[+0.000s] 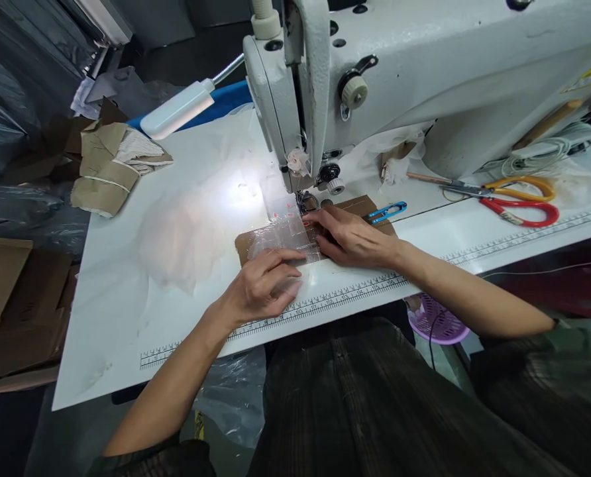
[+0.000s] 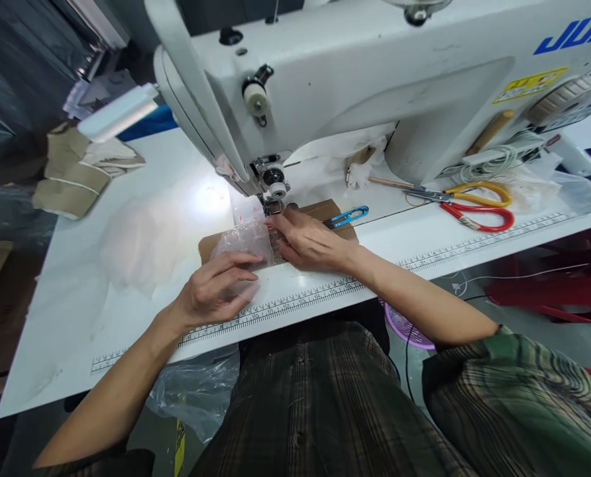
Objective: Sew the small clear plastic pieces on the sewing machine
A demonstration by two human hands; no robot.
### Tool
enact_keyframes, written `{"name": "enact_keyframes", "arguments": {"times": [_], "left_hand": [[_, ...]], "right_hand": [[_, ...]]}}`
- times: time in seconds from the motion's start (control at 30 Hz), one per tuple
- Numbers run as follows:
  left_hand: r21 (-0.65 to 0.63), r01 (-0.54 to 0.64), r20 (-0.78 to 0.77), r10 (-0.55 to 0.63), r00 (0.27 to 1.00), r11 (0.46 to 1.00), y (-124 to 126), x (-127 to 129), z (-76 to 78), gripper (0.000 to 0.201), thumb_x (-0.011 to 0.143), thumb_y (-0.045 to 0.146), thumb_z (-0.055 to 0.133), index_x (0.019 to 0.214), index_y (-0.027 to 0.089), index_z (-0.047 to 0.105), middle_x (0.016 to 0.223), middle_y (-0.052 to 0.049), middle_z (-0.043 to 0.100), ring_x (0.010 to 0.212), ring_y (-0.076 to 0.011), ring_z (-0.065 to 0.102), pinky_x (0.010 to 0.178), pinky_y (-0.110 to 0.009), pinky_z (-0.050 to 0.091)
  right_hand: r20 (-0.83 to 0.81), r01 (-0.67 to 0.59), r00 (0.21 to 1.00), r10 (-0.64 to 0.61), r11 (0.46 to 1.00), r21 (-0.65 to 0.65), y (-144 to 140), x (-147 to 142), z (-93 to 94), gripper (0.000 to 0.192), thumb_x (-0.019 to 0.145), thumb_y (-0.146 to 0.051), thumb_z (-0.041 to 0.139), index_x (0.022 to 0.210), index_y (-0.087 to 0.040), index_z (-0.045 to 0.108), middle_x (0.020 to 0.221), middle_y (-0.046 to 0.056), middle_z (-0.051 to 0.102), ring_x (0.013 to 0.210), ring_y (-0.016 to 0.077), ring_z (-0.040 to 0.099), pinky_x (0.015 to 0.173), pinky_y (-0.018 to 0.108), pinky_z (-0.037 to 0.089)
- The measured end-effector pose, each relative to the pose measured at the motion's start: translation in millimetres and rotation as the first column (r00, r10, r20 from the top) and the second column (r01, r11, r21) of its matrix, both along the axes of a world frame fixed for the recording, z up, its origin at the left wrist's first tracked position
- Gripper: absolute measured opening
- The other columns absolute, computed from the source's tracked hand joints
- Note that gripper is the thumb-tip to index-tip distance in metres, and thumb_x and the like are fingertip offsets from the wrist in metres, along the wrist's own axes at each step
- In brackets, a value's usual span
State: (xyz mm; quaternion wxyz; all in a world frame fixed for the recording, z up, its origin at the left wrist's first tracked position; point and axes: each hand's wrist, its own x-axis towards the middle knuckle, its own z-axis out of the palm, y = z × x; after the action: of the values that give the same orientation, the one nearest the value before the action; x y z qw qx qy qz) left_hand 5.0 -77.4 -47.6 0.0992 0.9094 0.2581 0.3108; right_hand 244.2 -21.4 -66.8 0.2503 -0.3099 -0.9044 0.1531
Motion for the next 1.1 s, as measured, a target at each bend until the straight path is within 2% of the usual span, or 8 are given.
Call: {"name": "enact_keyframes", "arguments": {"times": [0.1, 0.2, 0.4, 0.47, 0.6, 0.7, 0.9, 1.1], "left_hand": [[0.034, -0.012, -0.044, 0.014, 0.999, 0.999, 2, 0, 0.9, 0.004, 0.085, 0.02, 0.068, 0.085, 0.017, 0.065, 0.095, -0.007, 0.072, 0.083, -0.0183, 0.068, 0.071, -0.035, 0.057], [0.061, 0.032, -0.085, -0.027, 0.996, 0.998, 4, 0, -1.8, 0.004, 0.088, 0.018, 0.066, 0.092, 0.018, 0.067, 0.091, -0.005, 0.073, 0.079, -0.0167, 0.069, 0.069, -0.034, 0.057], [0.085, 0.084, -0.126, -0.073, 0.989, 0.993, 6, -2, -8.2, 0.034, 0.091, 0.01, 0.057, 0.124, 0.016, 0.058, 0.126, -0.014, 0.067, 0.116, -0.0224, 0.065, 0.09, -0.041, 0.059], [0.078, 0.068, -0.159, -0.054, 0.986, 0.995, 2, -1, -6.2, 0.033, 0.091, 0.01, 0.056, 0.123, 0.017, 0.059, 0.126, -0.012, 0.067, 0.115, -0.023, 0.066, 0.088, -0.042, 0.058], [0.008, -0.012, -0.216, 0.014, 0.976, 1.0, -13, 4, 8.2, 0.026, 0.086, 0.029, 0.065, 0.109, 0.018, 0.068, 0.116, -0.01, 0.072, 0.092, -0.0239, 0.07, 0.076, -0.042, 0.057], [-0.05, -0.061, -0.238, 0.047, 0.97, 0.997, -16, 4, 22.7, 0.046, 0.082, 0.049, 0.069, 0.115, 0.016, 0.067, 0.123, -0.014, 0.068, 0.098, -0.0277, 0.068, 0.081, -0.046, 0.057], [-0.026, -0.335, -0.142, 0.328, 0.934, 0.942, 24, -4, 29.4, 0.027, 0.096, 0.032, 0.055, 0.109, 0.013, 0.069, 0.115, -0.013, 0.07, 0.103, -0.0235, 0.067, 0.087, -0.04, 0.057], [0.006, -0.326, -0.253, 0.316, 0.914, 0.946, 61, 0, 9.3, 0.025, 0.095, 0.029, 0.054, 0.112, 0.016, 0.067, 0.113, -0.011, 0.068, 0.097, -0.0232, 0.065, 0.081, -0.038, 0.054]], "right_hand": [[0.012, -0.031, 0.999, 0.031, 0.999, 0.038, -3, -3, 0.3, 0.034, 0.092, -0.021, 0.048, 0.124, -0.02, 0.058, 0.112, 0.013, 0.058, 0.106, 0.0271, 0.055, 0.093, 0.048, 0.051], [-0.029, -0.029, 0.999, 0.029, 1.0, 0.008, -1, 1, -1.9, 0.032, 0.09, -0.017, 0.047, 0.116, -0.019, 0.066, 0.112, 0.013, 0.057, 0.107, 0.0262, 0.056, 0.094, 0.047, 0.052], [-0.073, -0.024, 0.997, 0.019, 0.997, -0.069, 2, 8, -2.6, 0.038, 0.086, -0.011, 0.046, 0.118, -0.013, 0.067, 0.116, 0.015, 0.057, 0.11, 0.0266, 0.058, 0.101, 0.048, 0.051], [-0.073, -0.028, 0.997, 0.023, 0.997, -0.067, 1, 7, -3.1, 0.04, 0.086, -0.012, 0.046, 0.12, -0.014, 0.066, 0.116, 0.015, 0.056, 0.11, 0.0262, 0.057, 0.1, 0.048, 0.051], [-0.042, -0.068, 0.997, 0.066, 0.996, -0.058, 3, 4, -3.7, 0.045, 0.086, -0.011, 0.045, 0.124, -0.022, 0.065, 0.114, 0.012, 0.056, 0.111, 0.0251, 0.055, 0.1, 0.047, 0.05], [-0.044, -0.103, 0.994, 0.099, 0.99, -0.099, 8, 7, 1.4, 0.05, 0.084, -0.009, 0.045, 0.128, -0.022, 0.064, 0.116, 0.011, 0.058, 0.111, 0.0231, 0.056, 0.102, 0.044, 0.048], [-0.047, -0.104, 0.994, 0.097, 0.978, -0.182, 17, 15, 18.9, 0.045, 0.082, -0.008, 0.046, 0.12, -0.018, 0.069, 0.111, 0.008, 0.068, 0.101, 0.0204, 0.064, 0.094, 0.037, 0.051], [-0.051, -0.142, 0.989, 0.137, 0.984, -0.107, 9, 10, 10.1, 0.041, 0.086, -0.012, 0.048, 0.121, -0.021, 0.069, 0.117, 0.009, 0.065, 0.111, 0.0222, 0.059, 0.101, 0.041, 0.048]]}}
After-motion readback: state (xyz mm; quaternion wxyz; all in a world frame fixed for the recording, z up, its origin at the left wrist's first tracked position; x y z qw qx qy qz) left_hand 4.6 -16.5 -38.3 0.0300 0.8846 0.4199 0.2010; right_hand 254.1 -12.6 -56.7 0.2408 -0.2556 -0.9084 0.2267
